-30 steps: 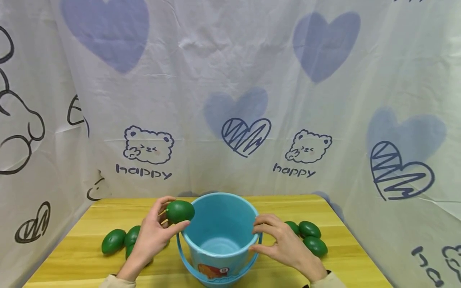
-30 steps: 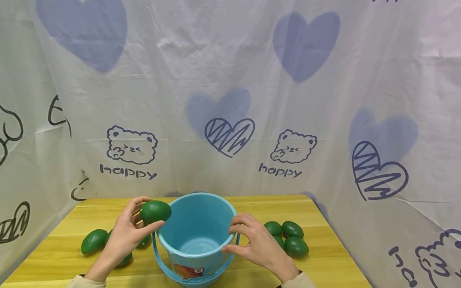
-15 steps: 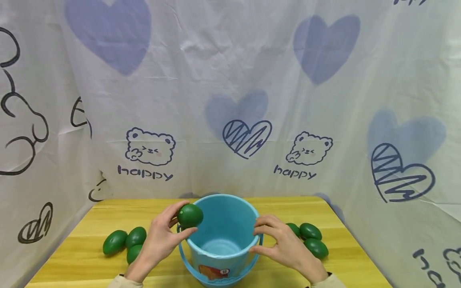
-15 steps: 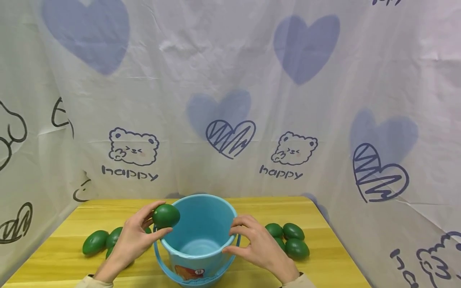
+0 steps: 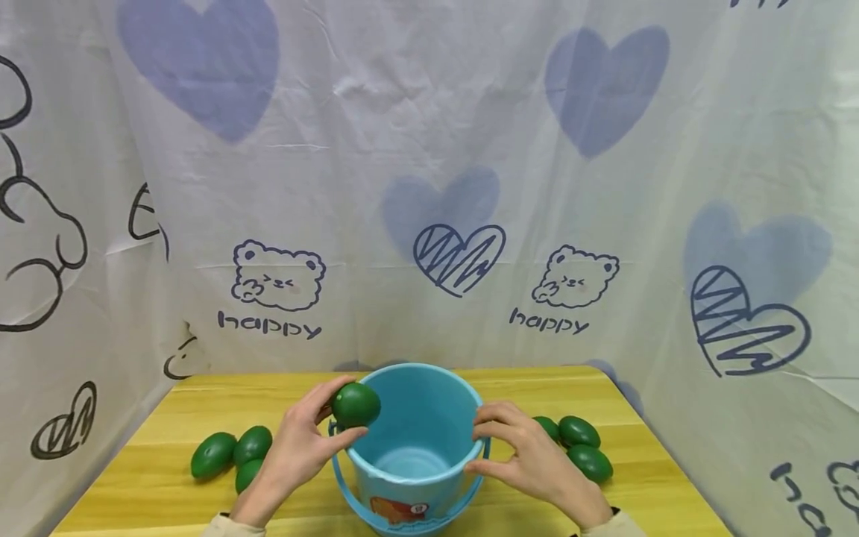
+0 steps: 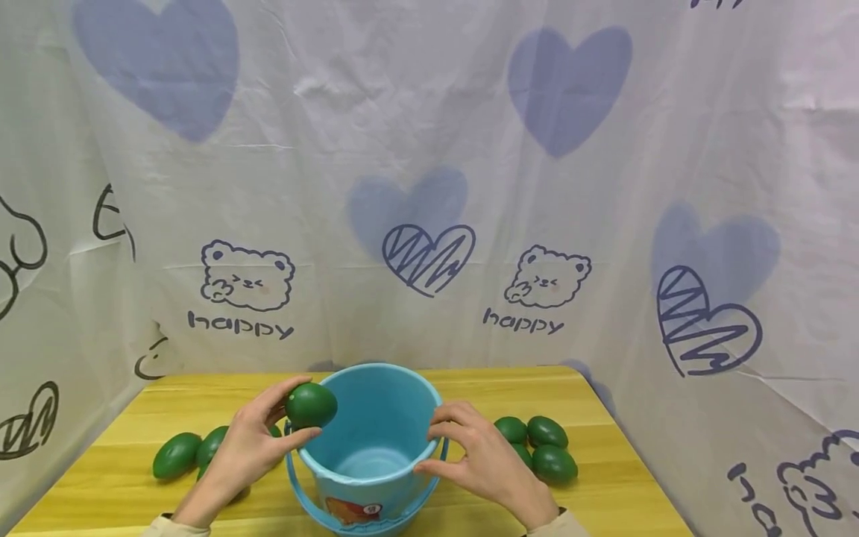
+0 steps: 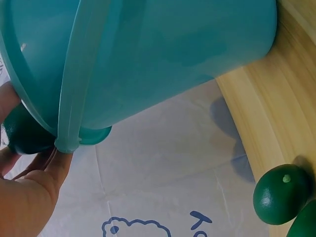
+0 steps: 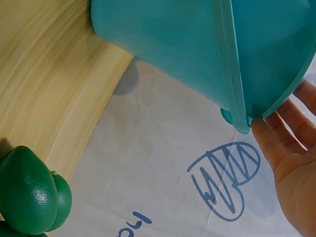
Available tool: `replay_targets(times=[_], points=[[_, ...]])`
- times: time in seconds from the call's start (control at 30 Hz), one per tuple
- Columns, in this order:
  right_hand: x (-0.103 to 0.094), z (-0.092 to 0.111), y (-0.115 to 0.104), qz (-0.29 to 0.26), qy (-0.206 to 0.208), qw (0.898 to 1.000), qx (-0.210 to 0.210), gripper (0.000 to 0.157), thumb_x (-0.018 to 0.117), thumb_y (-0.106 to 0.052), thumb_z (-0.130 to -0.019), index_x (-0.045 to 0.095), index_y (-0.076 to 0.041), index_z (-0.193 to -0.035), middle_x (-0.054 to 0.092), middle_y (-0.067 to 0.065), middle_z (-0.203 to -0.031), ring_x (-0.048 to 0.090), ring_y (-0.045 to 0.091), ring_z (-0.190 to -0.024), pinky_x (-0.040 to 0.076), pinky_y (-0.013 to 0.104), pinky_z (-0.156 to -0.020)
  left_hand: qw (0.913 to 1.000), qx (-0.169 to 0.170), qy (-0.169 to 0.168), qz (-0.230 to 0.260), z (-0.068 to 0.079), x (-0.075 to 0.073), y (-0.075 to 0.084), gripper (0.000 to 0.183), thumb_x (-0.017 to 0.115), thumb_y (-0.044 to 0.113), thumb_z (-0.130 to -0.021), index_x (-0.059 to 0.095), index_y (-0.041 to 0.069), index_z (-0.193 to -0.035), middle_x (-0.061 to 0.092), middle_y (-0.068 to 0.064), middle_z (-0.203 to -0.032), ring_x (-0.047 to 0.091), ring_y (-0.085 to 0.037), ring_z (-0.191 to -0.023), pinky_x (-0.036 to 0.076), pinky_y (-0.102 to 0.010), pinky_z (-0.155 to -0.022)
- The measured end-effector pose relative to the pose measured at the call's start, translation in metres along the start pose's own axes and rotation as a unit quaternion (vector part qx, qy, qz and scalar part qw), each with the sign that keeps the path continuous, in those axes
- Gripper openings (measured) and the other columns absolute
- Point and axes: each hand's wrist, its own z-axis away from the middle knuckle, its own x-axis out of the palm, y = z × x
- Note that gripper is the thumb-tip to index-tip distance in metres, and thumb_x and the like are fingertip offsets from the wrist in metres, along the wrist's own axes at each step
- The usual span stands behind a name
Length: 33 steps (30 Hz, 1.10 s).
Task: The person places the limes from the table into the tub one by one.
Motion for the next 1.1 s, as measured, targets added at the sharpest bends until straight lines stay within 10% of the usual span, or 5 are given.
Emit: replay_targets(times=[1.1], points=[[-0.0015, -0.0025, -0.0003, 0.001, -0.013, 1.000, -0.003, 0.028, 0.076, -0.048, -0.080, 0.069, -0.028, -0.098, 0.061, -0.013, -0.114, 0.059, 0.010, -0.108, 0.058, 0.034, -0.090, 0.9960, -0.022, -0.086, 0.014, -0.0076, -0.0079, 0.0023, 0.063, 0.083, 0.019, -0.078, 0.055, 0.009, -0.134, 0.062, -0.012, -0.128, 0.061, -0.029, -0.117, 0.053, -0.037, -0.099]])
